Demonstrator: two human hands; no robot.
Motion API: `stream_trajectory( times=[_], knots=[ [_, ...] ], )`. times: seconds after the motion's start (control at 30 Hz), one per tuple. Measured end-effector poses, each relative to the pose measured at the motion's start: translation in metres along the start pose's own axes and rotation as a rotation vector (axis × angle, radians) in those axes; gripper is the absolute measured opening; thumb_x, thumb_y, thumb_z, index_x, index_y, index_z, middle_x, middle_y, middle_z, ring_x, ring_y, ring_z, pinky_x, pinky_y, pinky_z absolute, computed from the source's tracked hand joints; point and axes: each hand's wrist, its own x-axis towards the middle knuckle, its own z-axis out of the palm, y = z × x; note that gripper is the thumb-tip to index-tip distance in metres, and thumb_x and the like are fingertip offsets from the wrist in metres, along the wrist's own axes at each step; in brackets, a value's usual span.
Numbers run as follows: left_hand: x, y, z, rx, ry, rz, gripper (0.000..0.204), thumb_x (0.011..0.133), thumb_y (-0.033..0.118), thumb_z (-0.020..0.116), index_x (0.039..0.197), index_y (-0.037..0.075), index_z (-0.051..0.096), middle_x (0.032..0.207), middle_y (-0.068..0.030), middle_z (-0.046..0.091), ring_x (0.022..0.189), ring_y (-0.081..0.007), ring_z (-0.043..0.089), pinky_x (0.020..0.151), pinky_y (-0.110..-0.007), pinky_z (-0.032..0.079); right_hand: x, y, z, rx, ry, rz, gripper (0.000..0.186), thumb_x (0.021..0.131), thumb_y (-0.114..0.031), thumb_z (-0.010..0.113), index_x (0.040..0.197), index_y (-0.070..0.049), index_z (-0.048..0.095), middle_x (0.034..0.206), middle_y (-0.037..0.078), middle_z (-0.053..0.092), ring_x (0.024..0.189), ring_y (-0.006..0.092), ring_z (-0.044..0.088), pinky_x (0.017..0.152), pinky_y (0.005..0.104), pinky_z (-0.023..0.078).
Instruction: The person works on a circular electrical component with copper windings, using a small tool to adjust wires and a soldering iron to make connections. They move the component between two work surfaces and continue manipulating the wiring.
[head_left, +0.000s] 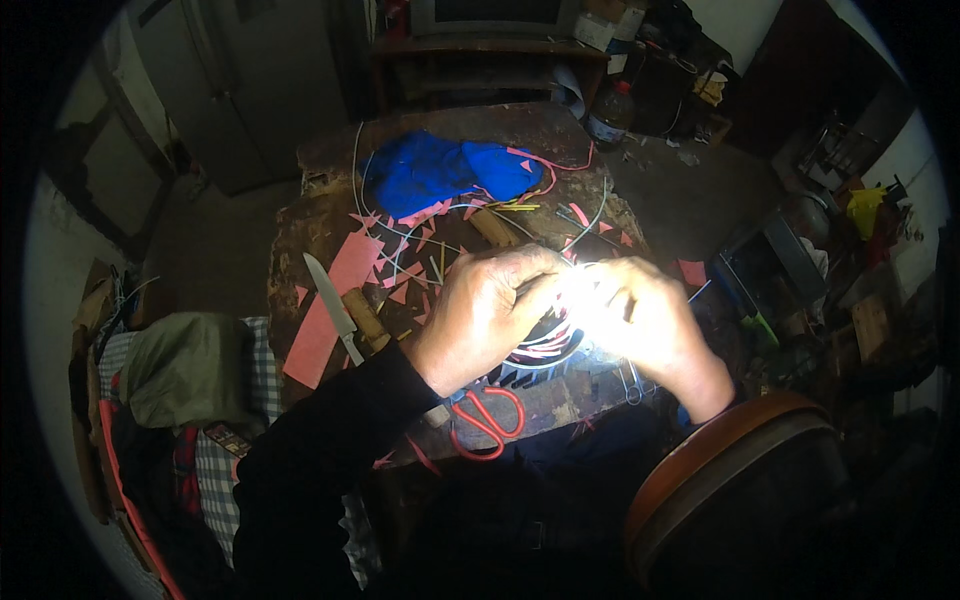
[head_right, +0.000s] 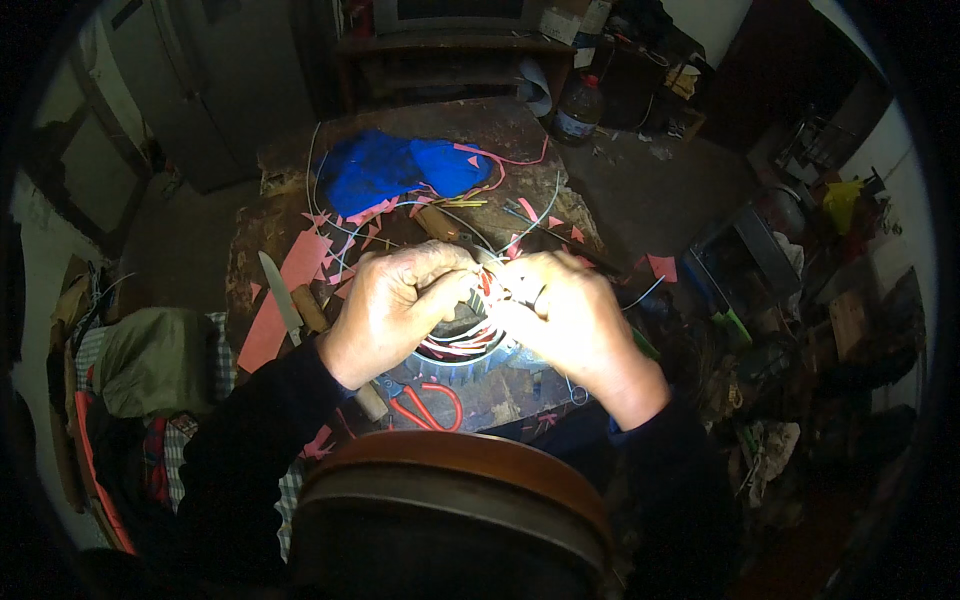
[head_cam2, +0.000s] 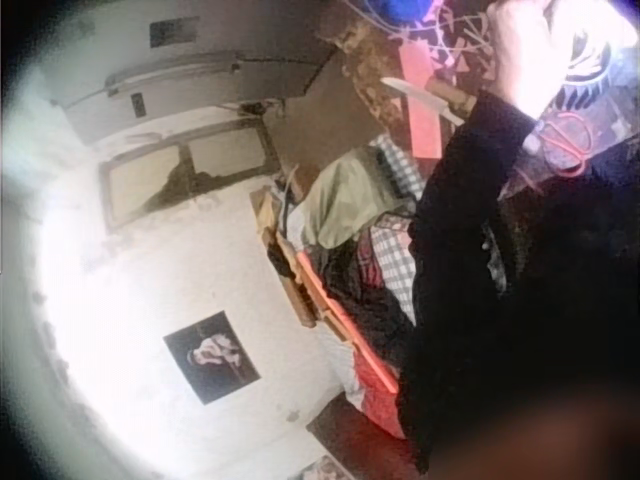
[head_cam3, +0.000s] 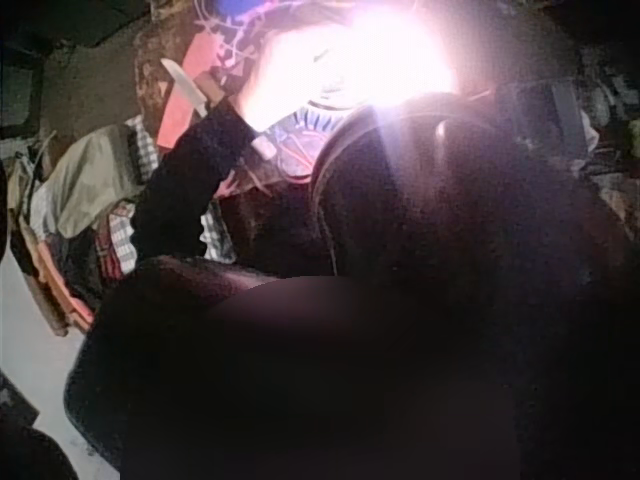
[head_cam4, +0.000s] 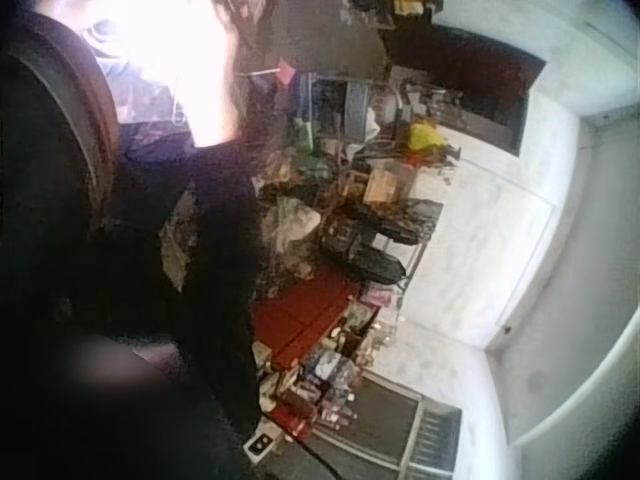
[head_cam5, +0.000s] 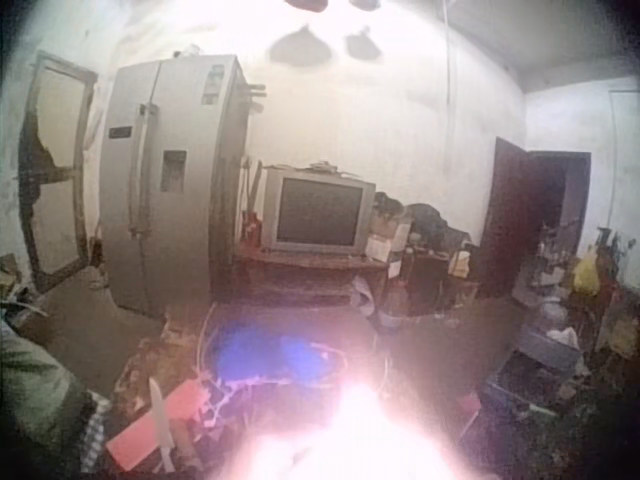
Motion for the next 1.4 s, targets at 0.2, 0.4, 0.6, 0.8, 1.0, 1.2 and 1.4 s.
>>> stream_trajectory(
  times=[0.2,0.4,0.6,0.8,1.0,1.2,1.4],
  knots=[
    [0.009,-0.013,0.009,-0.017,-0.015,-0.033,0.019,0.11,0.008,0.073,0.123,-0.004,0.08,0.1,-0.007,0.081,0.075,-0.0073,0.07,0.066,-0.025,0.056,-0.004,-0.001,0.015,-0.158,-0.046,-0.031,0.025,0.094,-0.023,0.086,0.106,-0.004,0.075,0.097,0.02,0.074,0.089,0.0422,0.073,0.075,0.0501,0.059],
    [0.017,-0.023,0.011,0.031,-0.034,-0.046,0.019,0.11,0.01,0.073,0.122,-0.002,0.081,0.096,-0.005,0.08,0.068,-0.0056,0.067,0.061,-0.024,0.053,0.002,0.003,0.012,-0.021,-0.07,-0.068,0.012,0.099,-0.014,0.079,0.106,-0.005,0.076,0.095,0.02,0.072,0.085,0.0406,0.073,0.074,0.0498,0.059],
    [0.022,-0.031,0.015,0.04,-0.053,-0.083,0.018,0.109,0.01,0.072,0.12,-0.002,0.081,0.096,-0.0061,0.08,0.067,-0.006,0.066,0.06,-0.026,0.052,-0.001,0.005,0.01,-0.31,-0.081,-0.228,0.009,0.101,-0.011,0.075,0.108,-0.007,0.077,0.096,0.018,0.071,0.082,0.0398,0.073,0.076,0.0489,0.061],
    [0.023,-0.035,0.017,0.081,-0.078,-0.07,0.02,0.109,0.009,0.07,0.121,-0.003,0.081,0.095,-0.0107,0.082,0.073,-0.0108,0.07,0.066,-0.029,0.056,-0.006,0.004,0.008,-0.349,0.002,-0.227,0.017,0.098,-0.009,0.075,0.114,-0.008,0.075,0.098,0.016,0.069,0.083,0.0383,0.075,0.075,0.0488,0.063],
    [0.025,-0.041,0.021,0.159,-0.164,0.039,0.019,0.104,0.009,0.071,0.116,-0.002,0.081,0.102,-0.0191,0.084,0.09,-0.0282,0.083,0.084,-0.039,0.064,-0.008,0.003,0.0,-0.474,-0.02,-0.183,0.018,0.095,-0.009,0.077,0.113,-0.009,0.074,0.098,0.014,0.068,0.084,0.037,0.076,0.075,0.0478,0.064],
    [0.028,-0.041,0.023,0.131,-0.22,0.001,0.017,0.103,0.01,0.073,0.111,-0.002,0.082,0.1,-0.0209,0.083,0.092,-0.0327,0.083,0.084,-0.041,0.064,-0.008,0.002,-0.008,-0.503,-0.031,-0.187,0.016,0.095,-0.011,0.078,0.11,-0.01,0.073,0.098,0.014,0.069,0.085,0.0373,0.077,0.075,0.0475,0.066],
    [0.029,-0.041,0.024,0.136,-0.234,0.034,0.016,0.102,0.012,0.075,0.109,-0.001,0.083,0.099,-0.0209,0.084,0.091,-0.0327,0.084,0.083,-0.04,0.064,-0.004,0.004,-0.006,-0.467,0.007,-0.178,0.012,0.094,-0.009,0.079,0.105,-0.008,0.074,0.096,0.013,0.07,0.087,0.0372,0.077,0.076,0.0479,0.065]
  ],
)
